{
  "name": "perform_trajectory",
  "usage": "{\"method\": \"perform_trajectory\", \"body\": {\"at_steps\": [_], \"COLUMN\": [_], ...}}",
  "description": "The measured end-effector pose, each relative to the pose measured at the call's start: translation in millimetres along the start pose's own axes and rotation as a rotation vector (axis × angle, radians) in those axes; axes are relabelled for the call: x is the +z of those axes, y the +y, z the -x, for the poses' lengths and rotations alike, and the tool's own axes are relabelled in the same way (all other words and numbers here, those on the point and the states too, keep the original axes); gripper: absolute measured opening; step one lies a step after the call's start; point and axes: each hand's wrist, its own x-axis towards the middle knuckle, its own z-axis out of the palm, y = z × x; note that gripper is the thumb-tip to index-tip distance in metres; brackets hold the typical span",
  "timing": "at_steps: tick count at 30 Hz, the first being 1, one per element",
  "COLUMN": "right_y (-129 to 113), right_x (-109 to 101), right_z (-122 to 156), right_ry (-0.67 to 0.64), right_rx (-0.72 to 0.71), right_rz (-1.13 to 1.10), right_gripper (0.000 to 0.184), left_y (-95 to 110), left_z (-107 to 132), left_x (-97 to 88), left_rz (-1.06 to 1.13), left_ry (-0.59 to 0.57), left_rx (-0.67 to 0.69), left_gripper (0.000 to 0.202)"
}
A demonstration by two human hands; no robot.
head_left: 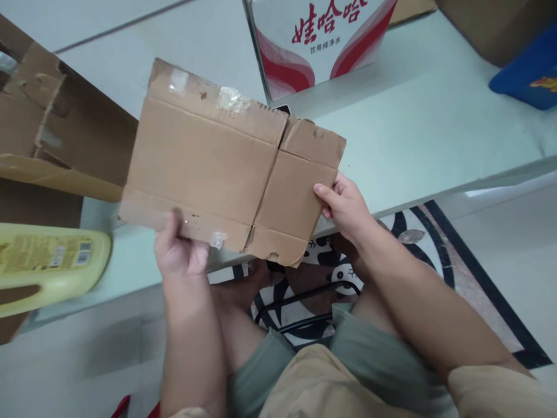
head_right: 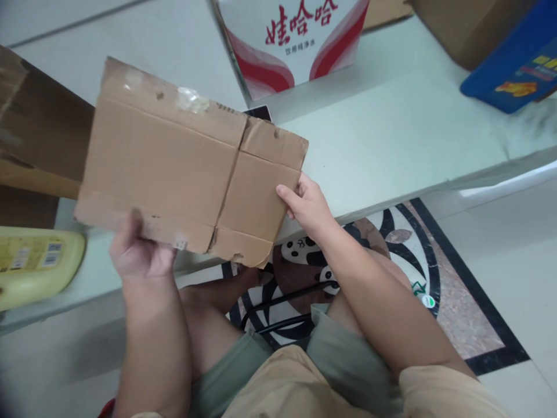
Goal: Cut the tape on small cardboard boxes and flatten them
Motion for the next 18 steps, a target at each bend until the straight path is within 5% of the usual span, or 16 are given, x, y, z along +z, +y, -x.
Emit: {"method": "perform_trajectory", "body": {"at_steps": [3,6,10,14,18], "right_y": [-1,-6,-22,-42,-54], "right_x": [2,6,12,11,-29], "right_z": [6,19,32,36,41], "right_ry": [-0.224,-0.345,-0.052,0.229,0.562], "right_rx": [0.013,0.057,0.049,-0.05,-0.191], "right_rz": [0.039,0.053,-0.03,-0.072,0.004], "right_gripper": [0.057,0.047,0.041,0.041,0.047], "left_y": [-4,-7,-15,-26,-28], "left_z": [-7,-14,-22,-30,-34], "left_x": [-7.4,-9.4,-2.6,2.8,4.8], "left_rz": [0.051,0.111,0.294,0.447,0.573], "left_ry": [0.13,0.091,0.062,0.061,0.076], "left_rx": [-0.045,-0.026,0.048,-0.126,-0.227], "left_gripper": [0.03,0.018,0.037,0.054,0.042]}}
